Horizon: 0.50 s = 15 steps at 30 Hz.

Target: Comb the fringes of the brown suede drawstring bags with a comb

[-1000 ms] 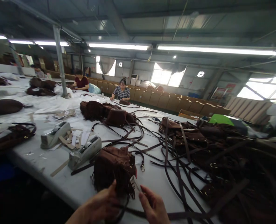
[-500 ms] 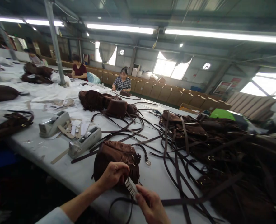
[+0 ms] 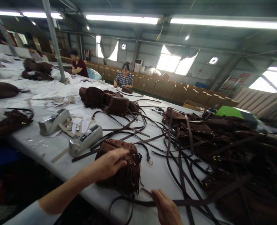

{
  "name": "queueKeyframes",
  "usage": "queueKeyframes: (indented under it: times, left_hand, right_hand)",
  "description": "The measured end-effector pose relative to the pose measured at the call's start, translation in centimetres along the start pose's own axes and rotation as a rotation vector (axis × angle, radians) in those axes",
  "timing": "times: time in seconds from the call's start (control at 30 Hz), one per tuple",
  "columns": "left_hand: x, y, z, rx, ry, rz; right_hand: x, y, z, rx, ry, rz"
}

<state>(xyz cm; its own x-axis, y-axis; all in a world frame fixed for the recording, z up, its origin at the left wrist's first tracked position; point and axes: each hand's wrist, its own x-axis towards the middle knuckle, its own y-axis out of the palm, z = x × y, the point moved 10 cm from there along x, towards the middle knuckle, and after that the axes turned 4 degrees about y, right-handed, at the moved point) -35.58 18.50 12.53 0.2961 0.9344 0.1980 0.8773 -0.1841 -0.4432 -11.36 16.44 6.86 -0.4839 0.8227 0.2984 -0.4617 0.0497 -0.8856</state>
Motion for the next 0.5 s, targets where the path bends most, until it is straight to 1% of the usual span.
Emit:
queueKeyframes:
  times: [0.03,0.07,0.1,0.17,0.2,0.23,0.3,0.37,0.43,0.5]
  left_hand:
    - [1.4,-1.7,1.2,0.027,-0.015,-0.125]
    - [2.7,-2.5,2.5,0.114,-0.009,-0.186]
    - [3.7,-2.7,3.9,0.27,-0.011,-0.201]
    - [5.1,-1.4,6.8,0.552,-0.015,-0.111]
    - [5.4,-0.7,8.0,0.635,-0.019,-0.064]
    - [5.6,-0.1,8.8,0.671,-0.02,-0.028]
    - [5.9,0.1,9.1,0.664,-0.014,-0.005]
    - [6.5,-0.6,8.4,0.664,-0.006,0.005]
    - [7.5,-1.9,7.3,0.666,-0.002,0.013]
    - [8.4,-3.5,6.4,0.669,-0.001,0.011]
  right_hand:
    - [1.3,-0.1,1.0,-0.009,-0.033,-0.001]
    - [2.8,-0.1,2.2,-0.024,-0.074,0.003]
    - [4.3,0.2,3.4,-0.043,-0.124,0.014]
    - [7.3,1.2,5.6,-0.08,-0.219,0.052]
    - [8.6,1.9,6.5,-0.094,-0.259,0.074]
    - [9.7,2.7,7.2,-0.104,-0.291,0.096]
    - [11.7,4.1,8.1,-0.112,-0.332,0.133]
    - [13.2,5.2,8.7,-0.12,-0.352,0.16]
    - [13.9,5.9,8.9,-0.134,-0.362,0.191]
    - [13.7,6.0,9.0,-0.143,-0.369,0.229]
